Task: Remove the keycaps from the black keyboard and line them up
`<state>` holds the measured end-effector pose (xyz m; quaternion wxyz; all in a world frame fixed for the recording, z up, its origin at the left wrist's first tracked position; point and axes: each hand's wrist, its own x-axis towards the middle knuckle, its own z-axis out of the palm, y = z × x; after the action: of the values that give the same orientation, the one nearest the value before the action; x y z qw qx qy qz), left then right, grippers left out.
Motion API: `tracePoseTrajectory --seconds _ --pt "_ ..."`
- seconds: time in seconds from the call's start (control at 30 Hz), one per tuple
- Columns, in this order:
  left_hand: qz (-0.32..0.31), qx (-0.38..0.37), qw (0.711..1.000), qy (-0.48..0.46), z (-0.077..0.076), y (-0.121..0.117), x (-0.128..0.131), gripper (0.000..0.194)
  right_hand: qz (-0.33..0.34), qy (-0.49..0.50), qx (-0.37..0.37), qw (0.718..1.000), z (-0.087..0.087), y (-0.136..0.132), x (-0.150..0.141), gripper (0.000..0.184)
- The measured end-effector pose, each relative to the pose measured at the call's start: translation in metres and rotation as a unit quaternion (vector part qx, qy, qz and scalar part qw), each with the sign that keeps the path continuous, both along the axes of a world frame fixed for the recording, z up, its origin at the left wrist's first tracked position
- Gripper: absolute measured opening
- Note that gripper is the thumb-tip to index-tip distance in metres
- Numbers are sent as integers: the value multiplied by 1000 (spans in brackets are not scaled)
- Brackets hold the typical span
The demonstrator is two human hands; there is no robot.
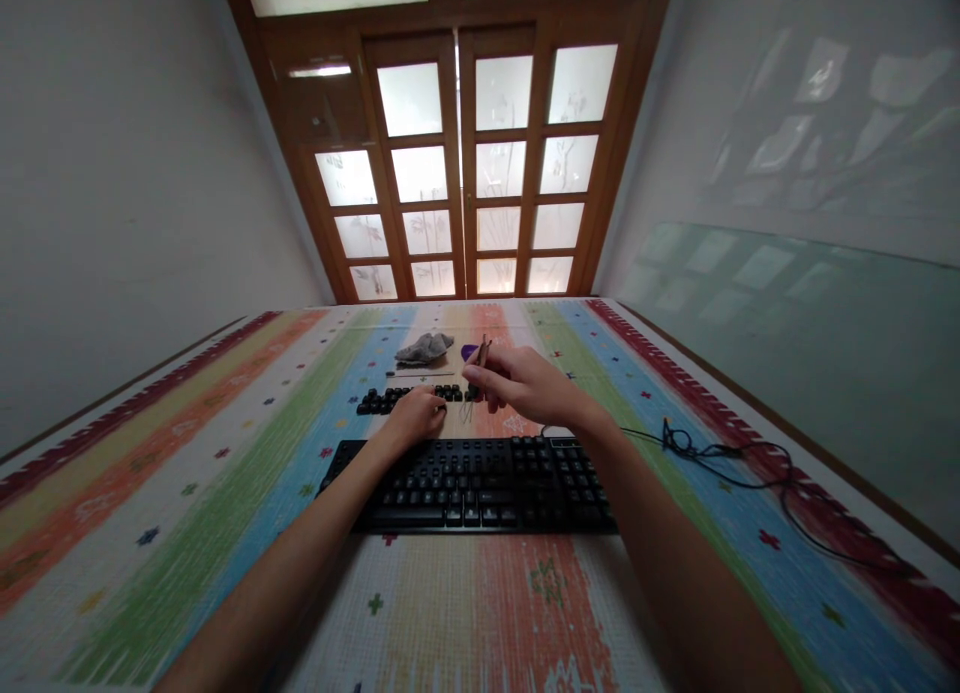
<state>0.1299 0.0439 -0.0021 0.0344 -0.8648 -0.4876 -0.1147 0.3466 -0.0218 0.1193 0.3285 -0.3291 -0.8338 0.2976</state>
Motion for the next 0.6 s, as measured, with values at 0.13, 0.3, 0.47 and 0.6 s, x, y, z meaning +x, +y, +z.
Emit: tracePoseTrajectory --seconds 0.13,0.3,0.47,0.6 --pt "3 8 1000 -10 -3 3 -3 23 1 0 5 1000 0 1 2 24" --pt "-9 12 1000 -21 -6 6 -5 20 8 0 7 1000 0 2 2 24" --pt "-19 13 999 -26 -5 9 -4 17 12 -10 15 1000 -2 3 2 25" --pt "-19 10 999 -25 -4 11 -4 17 6 -18 15 1000 -3 3 2 25"
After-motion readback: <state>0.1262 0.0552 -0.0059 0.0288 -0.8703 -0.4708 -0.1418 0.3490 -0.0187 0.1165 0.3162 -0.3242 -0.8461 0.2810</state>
